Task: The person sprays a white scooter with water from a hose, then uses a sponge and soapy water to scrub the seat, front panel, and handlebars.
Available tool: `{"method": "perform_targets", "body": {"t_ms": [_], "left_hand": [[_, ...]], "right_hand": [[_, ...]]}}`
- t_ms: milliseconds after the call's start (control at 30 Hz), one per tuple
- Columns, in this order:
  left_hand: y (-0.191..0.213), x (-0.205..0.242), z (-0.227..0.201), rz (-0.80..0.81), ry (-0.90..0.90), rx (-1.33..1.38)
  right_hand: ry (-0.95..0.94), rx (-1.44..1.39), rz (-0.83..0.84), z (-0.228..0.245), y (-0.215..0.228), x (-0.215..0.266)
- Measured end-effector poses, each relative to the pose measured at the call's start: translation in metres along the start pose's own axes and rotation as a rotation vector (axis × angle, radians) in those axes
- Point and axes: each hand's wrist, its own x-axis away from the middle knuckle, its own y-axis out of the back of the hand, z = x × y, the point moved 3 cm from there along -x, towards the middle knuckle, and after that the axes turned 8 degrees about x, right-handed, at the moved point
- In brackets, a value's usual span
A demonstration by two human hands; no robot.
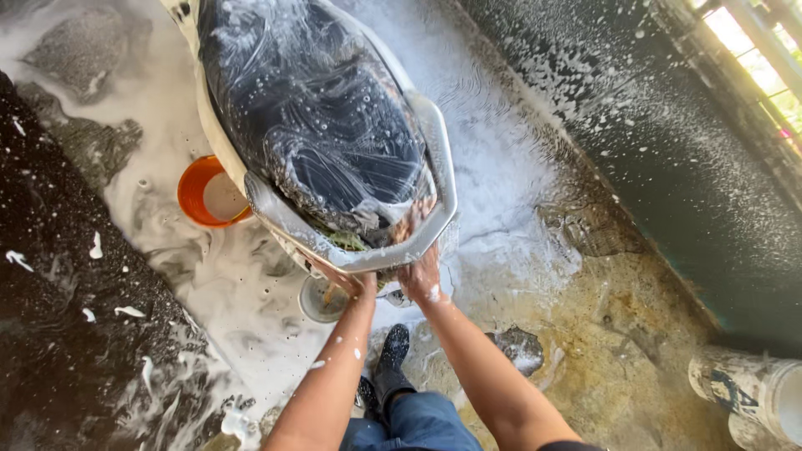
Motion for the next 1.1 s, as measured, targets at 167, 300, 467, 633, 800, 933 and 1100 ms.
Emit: {"method": "perform_targets", "body": {"t_ms": [167, 300, 467, 633, 800, 933, 1100], "left_hand": [[0.027, -0.087, 0.009, -0.124, 0.123, 0.043], [0.019, -0.046, -0.004, -0.21, 0.07, 0.027], [0.026, -0.042, -0.006, -0.226, 0.093, 0.036], [0.067, -0.129, 0.01, -0.168, 0.2, 0.083], [0.046, -0.037, -0.007, -0.138, 0.168, 0.13], [0.044, -0.124, -0.009, 0.0, 0.456, 0.409], [0.075, -0.148, -0.018, 0.023, 0.597, 0.582]], "right_hand": [[-0.5, -0.496, 0.211, -0.085, -0.061, -0.041], [-0.385, -0.426, 0.082, -0.058, -0.041, 0.021], [-0.373, -0.39, 0.049, -0.058, -0.043, 0.065], [-0.689, -0.7, 0.077, -0.105, -0.071, 0.034], [-0.604, -0.549, -0.035, -0.072, -0.057, 0.087], [-0.783, -1.028, -0.068, -0.112, -0.07, 0.009], [-0.778, -0.855, -0.115, -0.102, -0.052, 0.058]]}}
